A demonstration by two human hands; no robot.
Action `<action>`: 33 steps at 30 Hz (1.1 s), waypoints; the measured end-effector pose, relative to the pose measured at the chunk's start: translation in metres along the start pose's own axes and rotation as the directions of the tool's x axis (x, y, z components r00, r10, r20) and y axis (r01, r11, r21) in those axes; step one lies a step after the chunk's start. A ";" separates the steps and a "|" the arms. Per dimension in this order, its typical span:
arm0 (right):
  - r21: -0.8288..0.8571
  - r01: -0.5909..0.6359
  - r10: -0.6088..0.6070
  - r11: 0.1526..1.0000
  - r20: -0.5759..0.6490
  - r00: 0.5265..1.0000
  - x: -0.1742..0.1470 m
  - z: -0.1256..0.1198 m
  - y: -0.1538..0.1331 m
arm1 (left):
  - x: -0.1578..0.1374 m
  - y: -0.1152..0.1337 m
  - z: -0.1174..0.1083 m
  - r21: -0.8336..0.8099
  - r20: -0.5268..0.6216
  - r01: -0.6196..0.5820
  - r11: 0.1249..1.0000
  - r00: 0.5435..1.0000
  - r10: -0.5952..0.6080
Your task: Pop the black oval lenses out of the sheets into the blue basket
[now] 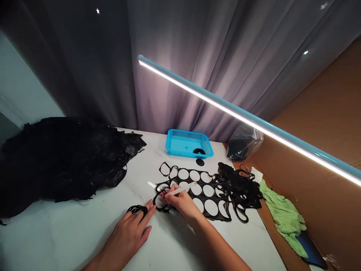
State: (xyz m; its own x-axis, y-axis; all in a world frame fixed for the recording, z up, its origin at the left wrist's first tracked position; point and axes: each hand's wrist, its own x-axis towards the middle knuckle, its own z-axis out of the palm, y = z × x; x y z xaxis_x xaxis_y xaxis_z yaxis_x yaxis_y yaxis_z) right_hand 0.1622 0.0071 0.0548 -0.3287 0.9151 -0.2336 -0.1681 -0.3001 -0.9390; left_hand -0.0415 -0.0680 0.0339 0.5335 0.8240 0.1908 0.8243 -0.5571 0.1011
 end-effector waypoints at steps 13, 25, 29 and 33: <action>-0.568 0.236 -0.269 0.789 0.027 0.963 -0.010 0.007 0.037 | 0.006 0.005 0.009 0.069 0.059 0.022 0.997 0.998 -0.026; -0.663 0.271 -0.321 0.698 0.048 0.946 -0.011 0.008 0.039 | 0.007 0.005 0.012 0.063 0.058 0.037 0.997 0.997 -0.041; -0.754 0.288 -0.357 0.591 0.076 0.931 -0.013 0.012 0.044 | 0.009 0.005 0.008 0.069 0.076 0.037 0.997 0.996 -0.042; -0.865 0.388 -0.410 0.318 0.244 0.879 -0.016 0.020 0.056 | 0.010 0.005 0.009 0.067 0.052 0.019 0.998 0.998 -0.023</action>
State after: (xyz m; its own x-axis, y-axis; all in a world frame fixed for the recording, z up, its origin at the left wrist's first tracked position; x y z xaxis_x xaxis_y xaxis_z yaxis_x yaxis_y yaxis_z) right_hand 0.1395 -0.0292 0.0113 -0.4466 0.8617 0.2408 0.6233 0.4927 -0.6073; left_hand -0.0301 -0.0619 0.0276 0.5239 0.8407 0.1371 0.8452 -0.5330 0.0387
